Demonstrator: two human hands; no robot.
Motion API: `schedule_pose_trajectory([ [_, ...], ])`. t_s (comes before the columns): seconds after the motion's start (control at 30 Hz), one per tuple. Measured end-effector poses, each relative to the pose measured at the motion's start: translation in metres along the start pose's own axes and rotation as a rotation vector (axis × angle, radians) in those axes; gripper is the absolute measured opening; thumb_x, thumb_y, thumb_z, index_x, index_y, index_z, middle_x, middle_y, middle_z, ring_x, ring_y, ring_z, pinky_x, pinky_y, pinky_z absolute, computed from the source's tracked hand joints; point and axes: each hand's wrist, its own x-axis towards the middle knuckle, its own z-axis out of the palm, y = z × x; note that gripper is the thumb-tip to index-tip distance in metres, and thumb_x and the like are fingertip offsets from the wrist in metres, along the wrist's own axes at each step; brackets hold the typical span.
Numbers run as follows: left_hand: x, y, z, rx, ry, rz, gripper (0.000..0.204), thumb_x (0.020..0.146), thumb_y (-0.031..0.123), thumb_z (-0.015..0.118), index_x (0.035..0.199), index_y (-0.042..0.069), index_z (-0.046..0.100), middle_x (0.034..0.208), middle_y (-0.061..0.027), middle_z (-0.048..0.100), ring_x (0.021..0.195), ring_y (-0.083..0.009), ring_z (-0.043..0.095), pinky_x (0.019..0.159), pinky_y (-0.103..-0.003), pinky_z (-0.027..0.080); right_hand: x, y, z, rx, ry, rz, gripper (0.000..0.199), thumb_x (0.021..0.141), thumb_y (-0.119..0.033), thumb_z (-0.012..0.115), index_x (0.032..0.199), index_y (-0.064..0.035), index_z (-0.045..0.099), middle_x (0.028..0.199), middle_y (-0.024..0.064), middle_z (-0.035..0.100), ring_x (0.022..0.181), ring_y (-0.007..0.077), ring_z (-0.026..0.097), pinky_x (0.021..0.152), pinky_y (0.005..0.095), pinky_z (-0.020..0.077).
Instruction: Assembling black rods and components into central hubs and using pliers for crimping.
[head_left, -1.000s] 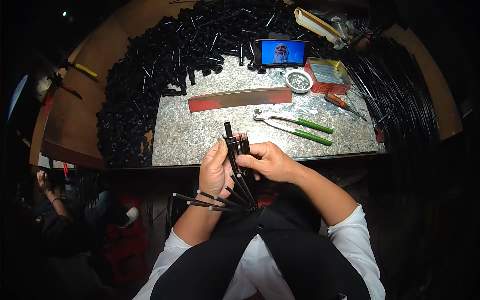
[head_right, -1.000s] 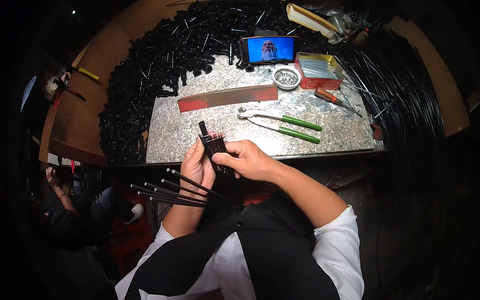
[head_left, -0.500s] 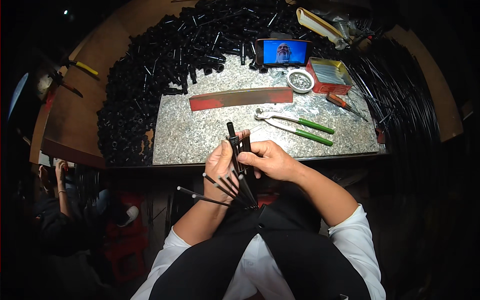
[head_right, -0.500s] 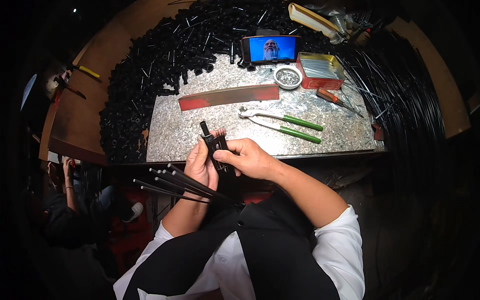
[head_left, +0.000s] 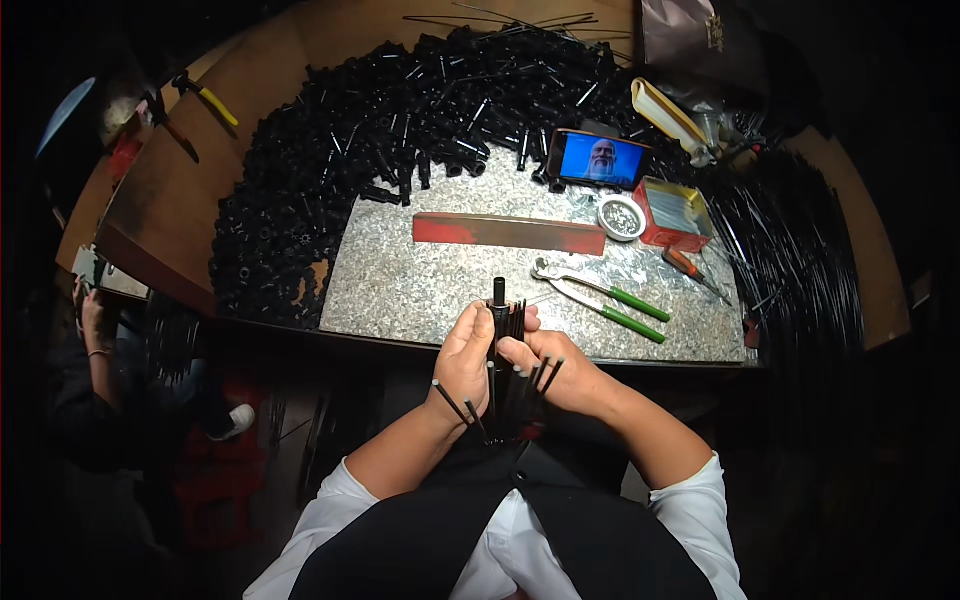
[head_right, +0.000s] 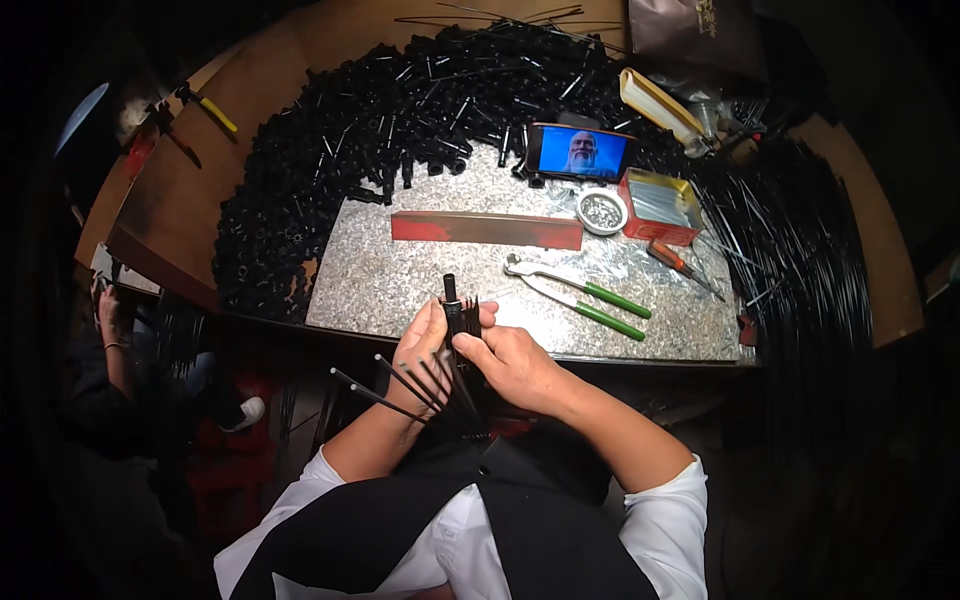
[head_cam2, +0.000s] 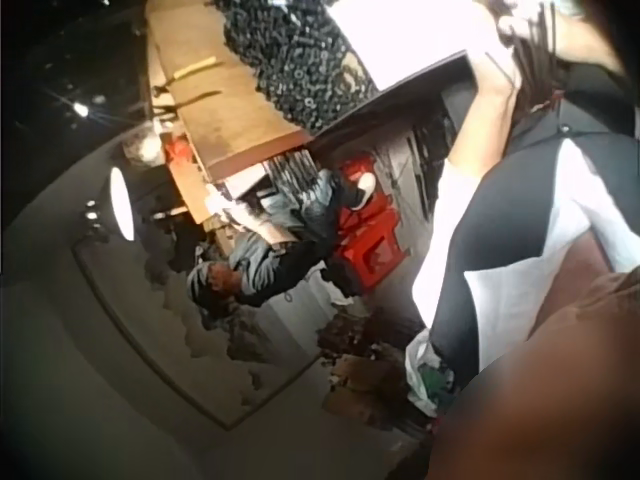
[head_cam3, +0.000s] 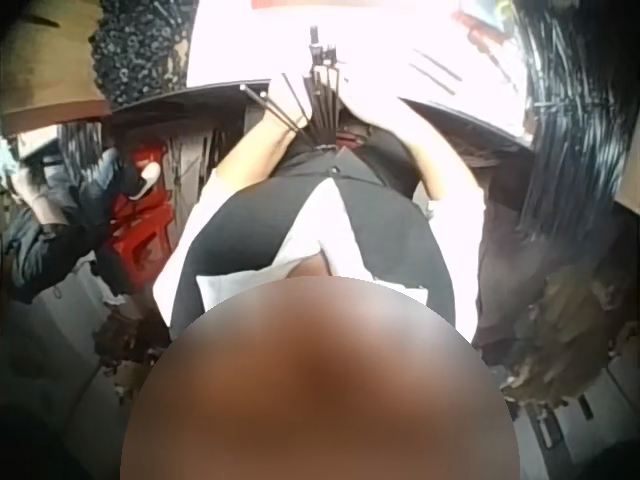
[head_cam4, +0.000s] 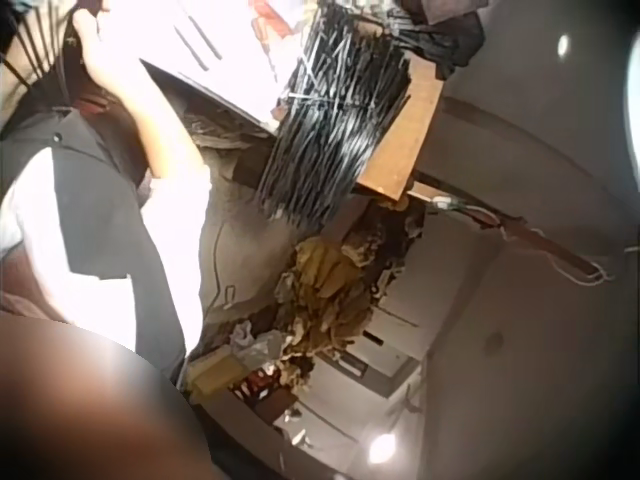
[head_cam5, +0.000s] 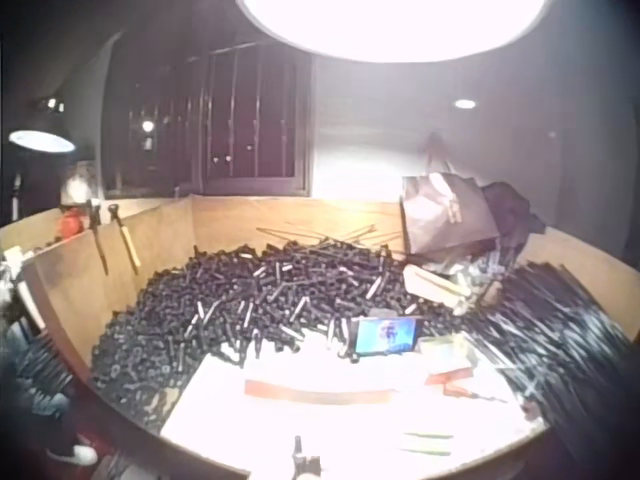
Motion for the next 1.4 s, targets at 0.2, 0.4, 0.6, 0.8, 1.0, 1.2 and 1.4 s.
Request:
schedule_pose_trajectory([
  [0.2, 0.001, 0.009, -0.016, -0.166, -0.144, -0.083, 0.029, 0.100, 0.025, 0.034, 0.112, 0.000, 0.043, 0.104, -0.0132, 0.057, 0.099, -0.0199, 0.058, 0.086, -0.033, 0.048, 0.001, -0.019, -0.047, -0.357, -0.264, -0.034, 0.030, 0.083, -0.026, 0.064, 0.080, 0.0036, 0.061, 0.069, 0.0186, 0.060, 0.064, 0.0286, 0.060, 0.063, 0.0362, 0.0460],
  [0.4, 0.006, 0.009, -0.022, -0.180, -0.066, -0.076, 0.038, 0.100, 0.028, 0.035, 0.126, 0.000, 0.040, 0.100, -0.0075, 0.056, 0.088, -0.0139, 0.055, 0.080, -0.026, 0.045, 0.043, -0.037, -0.081, -0.538, 0.045, -0.134, 0.017, 0.083, -0.015, 0.064, 0.080, 0.0023, 0.063, 0.072, 0.0134, 0.062, 0.068, 0.0198, 0.060, 0.064, 0.0326, 0.0466],
  [0.6, 0.009, 0.004, -0.026, -0.148, -0.053, -0.016, 0.042, 0.099, 0.029, 0.038, 0.127, -0.002, 0.044, 0.099, -0.0052, 0.056, 0.085, -0.0108, 0.054, 0.078, -0.026, 0.044, 0.143, -0.014, -0.080, -0.955, 0.370, -0.494, 0.012, 0.081, -0.008, 0.060, 0.083, 0.0034, 0.058, 0.083, 0.0189, 0.058, 0.076, 0.0333, 0.061, 0.065, 0.0421, 0.0469],
  [0.8, 0.008, 0.006, -0.028, -0.092, -0.022, -0.005, 0.042, 0.100, 0.029, 0.038, 0.128, -0.001, 0.044, 0.099, -0.0053, 0.056, 0.086, -0.0109, 0.054, 0.079, -0.026, 0.044, 0.220, 0.008, -0.068, -1.561, 0.362, -0.327, 0.015, 0.082, -0.009, 0.049, 0.089, -0.0012, 0.059, 0.093, 0.0141, 0.059, 0.079, 0.0320, 0.062, 0.070, 0.0400, 0.0488],
  [1.0, 0.010, 0.006, -0.031, -0.087, -0.038, -0.008, 0.043, 0.100, 0.030, 0.037, 0.128, -0.001, 0.044, 0.100, -0.0053, 0.056, 0.087, -0.0110, 0.054, 0.080, -0.026, 0.044, 0.243, 0.010, -0.062, -1.766, 0.239, -0.058, 0.025, 0.088, -0.016, 0.045, 0.104, -0.0042, 0.061, 0.102, 0.0114, 0.060, 0.091, 0.0298, 0.063, 0.073, 0.0465, 0.0491],
  [1.2, 0.010, 0.006, -0.029, -0.086, -0.066, 0.000, 0.043, 0.100, 0.030, 0.036, 0.129, -0.001, 0.044, 0.100, -0.0055, 0.056, 0.087, -0.0104, 0.054, 0.081, -0.026, 0.044, 0.255, 0.024, -0.070, -1.624, 0.218, -0.006, 0.025, 0.089, -0.013, 0.042, 0.102, -0.0022, 0.060, 0.102, 0.0137, 0.061, 0.088, 0.0275, 0.065, 0.073, 0.0402, 0.0523],
  [1.4, 0.010, 0.004, -0.029, -0.049, -0.070, 0.019, 0.043, 0.100, 0.029, 0.036, 0.129, -0.001, 0.043, 0.100, -0.0056, 0.056, 0.087, -0.0102, 0.054, 0.080, -0.025, 0.044, 0.253, 0.020, -0.074, -1.477, 0.237, -0.073, 0.021, 0.088, -0.011, 0.043, 0.096, -0.0008, 0.060, 0.097, 0.0151, 0.060, 0.084, 0.0296, 0.065, 0.069, 0.0377, 0.0527],
])
